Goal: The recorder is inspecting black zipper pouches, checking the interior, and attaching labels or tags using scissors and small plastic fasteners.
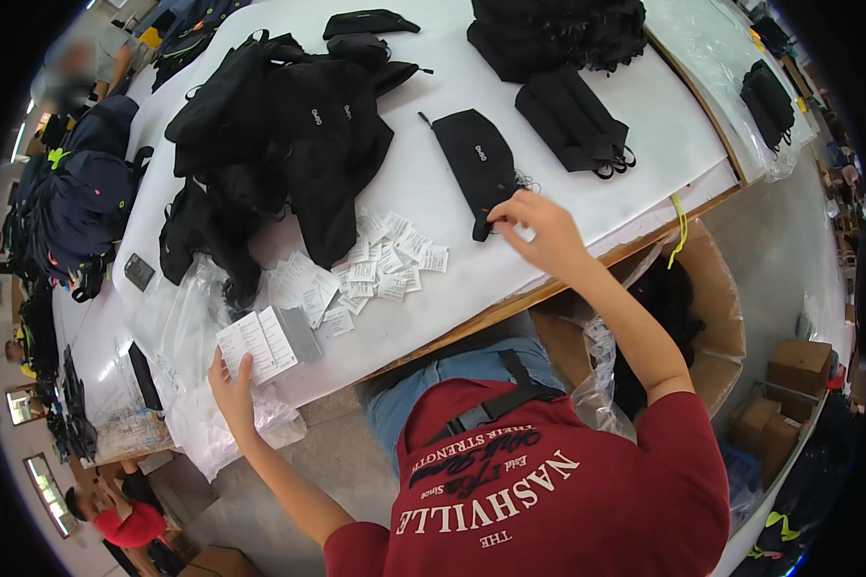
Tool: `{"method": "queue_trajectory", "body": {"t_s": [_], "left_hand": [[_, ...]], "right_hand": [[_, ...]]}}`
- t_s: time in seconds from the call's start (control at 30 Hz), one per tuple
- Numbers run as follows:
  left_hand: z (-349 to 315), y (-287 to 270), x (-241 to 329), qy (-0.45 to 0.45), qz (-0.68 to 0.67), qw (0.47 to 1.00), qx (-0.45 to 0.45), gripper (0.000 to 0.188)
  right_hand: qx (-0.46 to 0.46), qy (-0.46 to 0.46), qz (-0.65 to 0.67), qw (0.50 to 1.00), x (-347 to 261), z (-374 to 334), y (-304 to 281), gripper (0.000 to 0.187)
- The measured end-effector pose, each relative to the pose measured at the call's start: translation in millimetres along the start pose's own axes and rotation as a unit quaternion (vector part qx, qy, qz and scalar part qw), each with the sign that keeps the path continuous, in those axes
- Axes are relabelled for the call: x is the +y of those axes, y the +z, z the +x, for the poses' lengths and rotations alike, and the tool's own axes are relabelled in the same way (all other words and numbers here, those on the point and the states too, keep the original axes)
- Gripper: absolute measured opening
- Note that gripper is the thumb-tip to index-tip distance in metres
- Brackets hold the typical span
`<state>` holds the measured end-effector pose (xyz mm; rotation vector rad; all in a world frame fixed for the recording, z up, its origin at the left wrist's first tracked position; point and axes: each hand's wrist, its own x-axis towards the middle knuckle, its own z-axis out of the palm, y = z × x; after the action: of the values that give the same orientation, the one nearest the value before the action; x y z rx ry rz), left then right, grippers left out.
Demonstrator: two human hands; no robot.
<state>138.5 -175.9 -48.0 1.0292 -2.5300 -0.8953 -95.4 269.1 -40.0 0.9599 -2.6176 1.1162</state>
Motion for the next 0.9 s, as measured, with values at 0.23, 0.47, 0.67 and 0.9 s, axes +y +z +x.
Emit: {"method": "queue_trajectory", "body": {"t_s": [0.23, 0.47, 0.67, 0.9], "left_hand": [[-8.6, 11.0, 21.3, 0.072, 0.072, 0.988, 0.119, 0.055], [-17.3, -1.6, 49.3, -0.036, -0.028, 0.998, 0.050, 0.035], [-38.8, 1.9, 58.4, -0.018, -0.269, 0.957, 0.108, 0.044], [-57.9, 16.1, 81.7, -0.063, -0.350, 0.933, 0.054, 0.049]], "right_hand": [[-0.087, 0.020, 0.002, 0.996, -23.0, 1.8, 79.4, 0.014], [-0.075, 0.082, -0.012, 0.994, -42.5, 30.1, 87.2, 0.010], [-0.013, 0.050, -0.006, 0.999, -19.9, 21.5, 74.0, 0.015], [0.188, 0.178, -0.116, 0.959, 50.0, 10.5, 37.4, 0.039]]}}
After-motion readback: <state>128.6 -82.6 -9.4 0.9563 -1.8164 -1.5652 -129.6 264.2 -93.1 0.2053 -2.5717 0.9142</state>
